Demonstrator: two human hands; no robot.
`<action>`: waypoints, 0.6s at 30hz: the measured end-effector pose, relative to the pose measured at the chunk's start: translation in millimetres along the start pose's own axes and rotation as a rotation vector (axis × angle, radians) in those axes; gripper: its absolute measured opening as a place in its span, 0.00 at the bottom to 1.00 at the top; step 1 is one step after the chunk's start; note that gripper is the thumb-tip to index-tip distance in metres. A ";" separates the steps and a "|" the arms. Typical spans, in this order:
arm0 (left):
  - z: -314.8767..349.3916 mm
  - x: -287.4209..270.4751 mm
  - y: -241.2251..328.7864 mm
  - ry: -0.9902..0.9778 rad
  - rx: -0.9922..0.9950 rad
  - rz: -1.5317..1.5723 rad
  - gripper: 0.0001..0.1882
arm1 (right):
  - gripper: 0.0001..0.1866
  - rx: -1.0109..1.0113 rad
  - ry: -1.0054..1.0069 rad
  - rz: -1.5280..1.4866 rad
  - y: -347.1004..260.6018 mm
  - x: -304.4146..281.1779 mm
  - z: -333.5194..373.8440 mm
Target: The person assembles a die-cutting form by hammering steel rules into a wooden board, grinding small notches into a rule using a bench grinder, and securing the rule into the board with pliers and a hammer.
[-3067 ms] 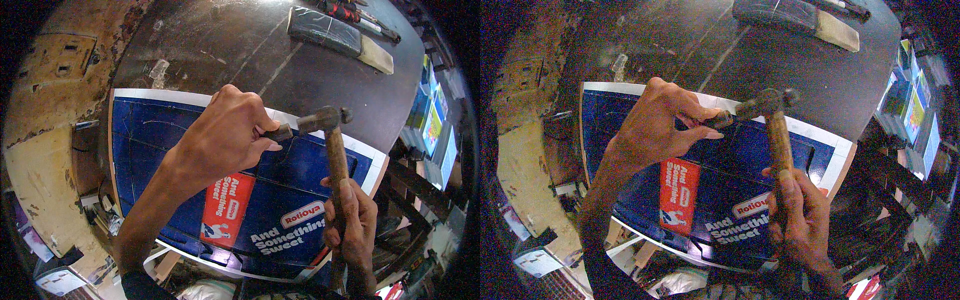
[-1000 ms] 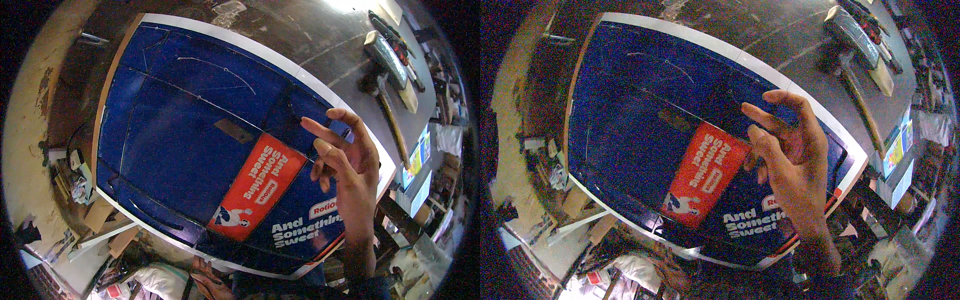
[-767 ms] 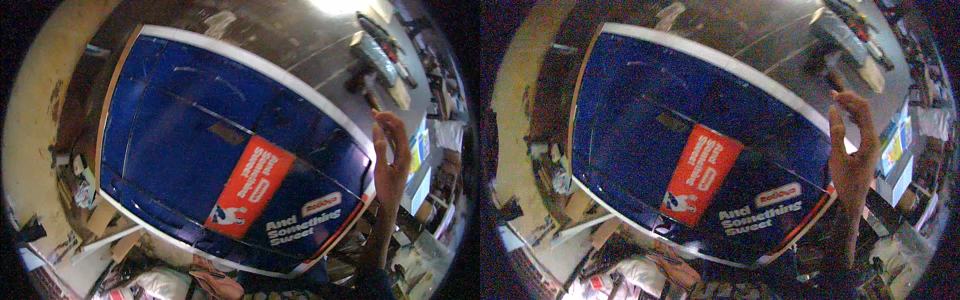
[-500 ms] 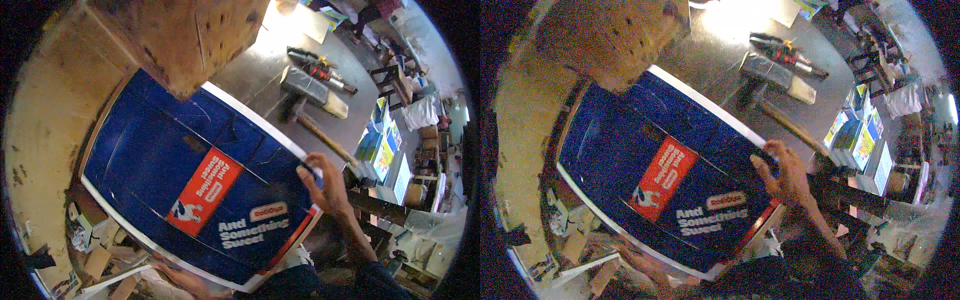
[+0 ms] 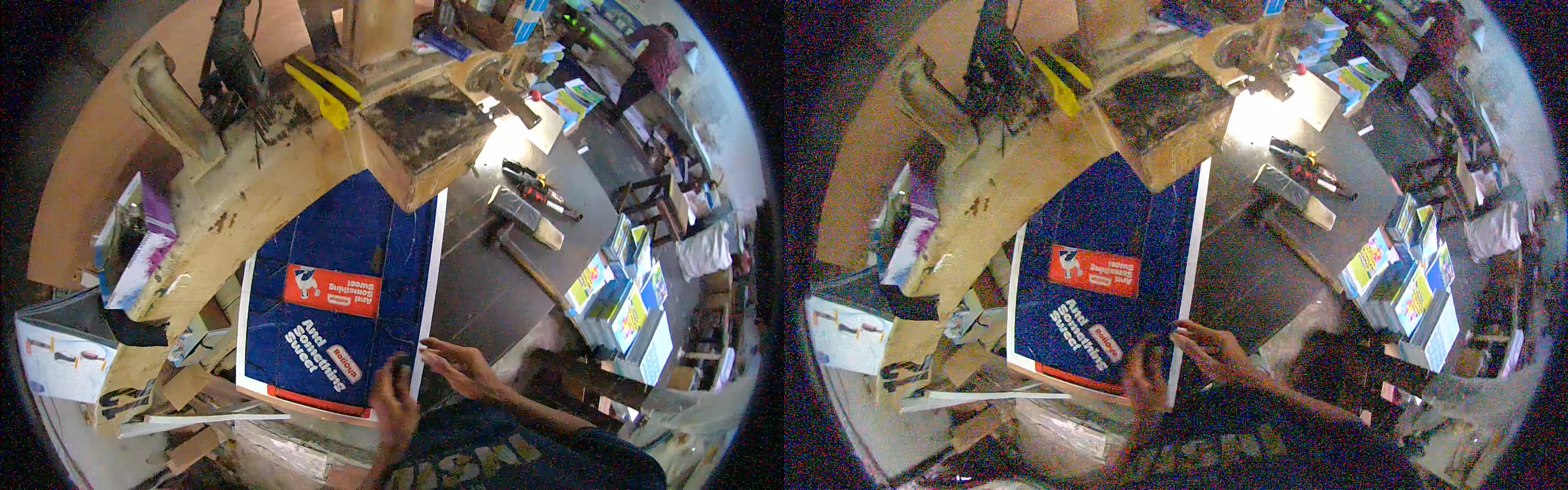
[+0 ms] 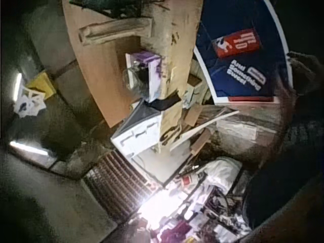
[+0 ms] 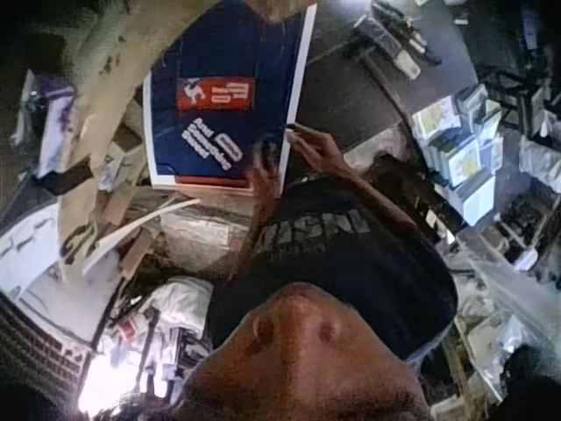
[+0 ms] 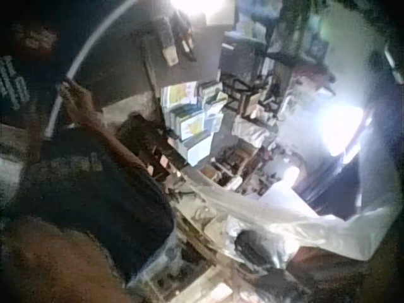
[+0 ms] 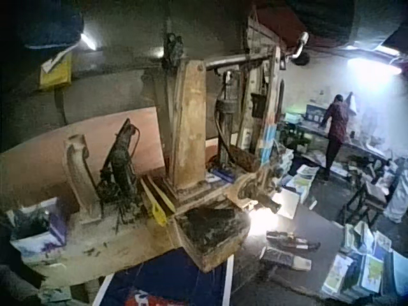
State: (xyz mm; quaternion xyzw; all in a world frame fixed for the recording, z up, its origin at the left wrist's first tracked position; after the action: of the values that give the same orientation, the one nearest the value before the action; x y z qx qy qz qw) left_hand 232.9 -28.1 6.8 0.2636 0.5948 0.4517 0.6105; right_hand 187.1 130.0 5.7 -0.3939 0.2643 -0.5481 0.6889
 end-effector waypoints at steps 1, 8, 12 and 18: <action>8.4 14.5 13.2 -0.033 0.117 -0.002 0.22 | 0.21 -0.006 -0.024 -0.001 -12.0 2.7 -5.6; 62.9 75.5 7.3 0.193 0.155 -0.493 0.45 | 0.06 -0.519 0.173 0.208 -27.2 -102.2 -95.5; 130.9 69.9 -99.5 0.360 -1.135 -0.702 0.73 | 0.10 -0.887 0.239 0.710 -18.8 -199.1 -127.4; 147.4 42.1 -100.0 0.717 -0.810 -0.398 0.76 | 0.19 -0.876 0.078 0.971 -21.4 -224.0 -132.7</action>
State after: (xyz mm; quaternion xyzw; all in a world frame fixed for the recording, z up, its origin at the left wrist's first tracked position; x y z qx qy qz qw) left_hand 394.0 -5.2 -77.0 -0.2777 0.5823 0.5808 0.4964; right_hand 11.7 310.3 -64.7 -0.4536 0.6357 -0.0304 0.6238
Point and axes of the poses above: each hand's wrist, its own z-axis away from the middle knuckle, its own x-axis out of the palm, y = z × x, the point moved 6 cm from there along -z, towards the middle knuckle, and after that the axes turned 3 degrees about -z, right-handed, at the moved point
